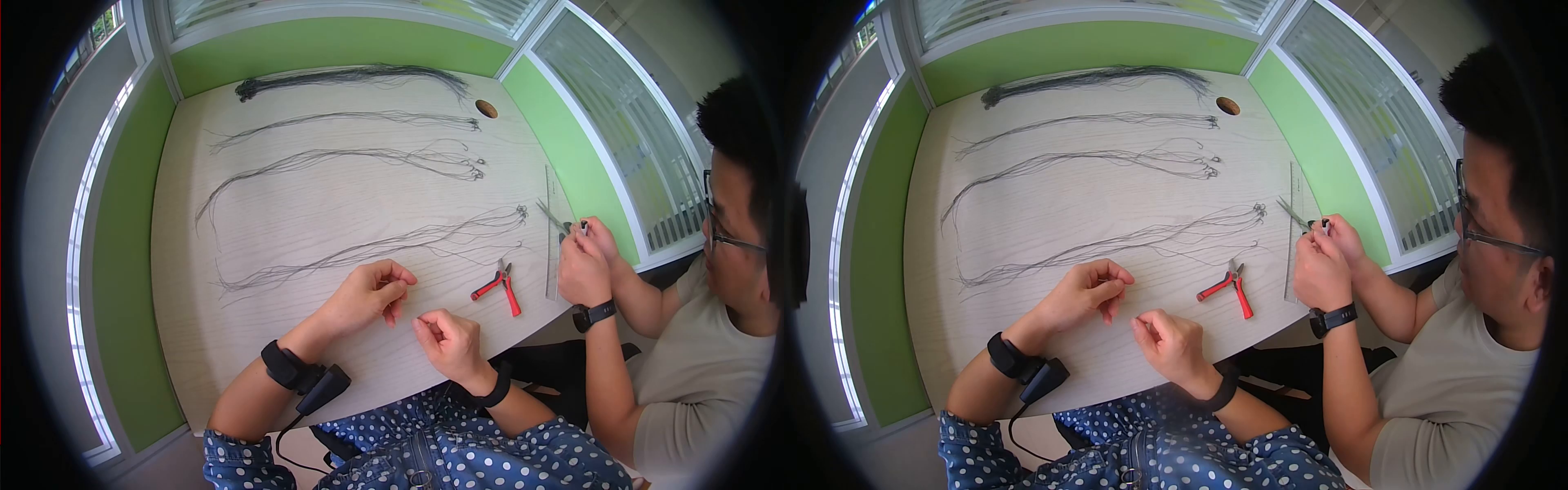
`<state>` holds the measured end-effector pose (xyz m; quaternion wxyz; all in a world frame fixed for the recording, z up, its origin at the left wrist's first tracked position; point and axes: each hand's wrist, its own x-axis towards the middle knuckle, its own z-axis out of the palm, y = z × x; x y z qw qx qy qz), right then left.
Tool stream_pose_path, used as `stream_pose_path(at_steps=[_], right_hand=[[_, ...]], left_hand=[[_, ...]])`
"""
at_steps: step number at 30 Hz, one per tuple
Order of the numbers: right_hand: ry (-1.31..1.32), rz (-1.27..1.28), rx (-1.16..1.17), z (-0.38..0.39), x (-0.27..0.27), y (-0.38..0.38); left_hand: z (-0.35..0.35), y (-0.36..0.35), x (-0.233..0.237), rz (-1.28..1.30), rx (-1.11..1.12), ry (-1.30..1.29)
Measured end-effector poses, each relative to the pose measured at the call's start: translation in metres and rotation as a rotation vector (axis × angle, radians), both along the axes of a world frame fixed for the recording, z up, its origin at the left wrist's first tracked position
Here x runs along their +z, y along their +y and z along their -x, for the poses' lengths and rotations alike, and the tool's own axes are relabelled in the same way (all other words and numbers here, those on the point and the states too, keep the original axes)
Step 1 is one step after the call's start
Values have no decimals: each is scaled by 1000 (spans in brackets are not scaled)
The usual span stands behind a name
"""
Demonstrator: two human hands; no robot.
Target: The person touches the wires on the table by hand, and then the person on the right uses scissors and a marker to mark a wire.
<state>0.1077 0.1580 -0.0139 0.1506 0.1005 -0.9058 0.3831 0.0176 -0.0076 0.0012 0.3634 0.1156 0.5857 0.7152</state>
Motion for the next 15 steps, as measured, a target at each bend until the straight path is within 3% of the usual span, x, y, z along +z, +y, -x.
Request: stream_pose_path(at_steps=[15], right_hand=[[-11, -11, 9, 0, 1, 1]], left_hand=[[0, 0, 2, 2, 1, 3]])
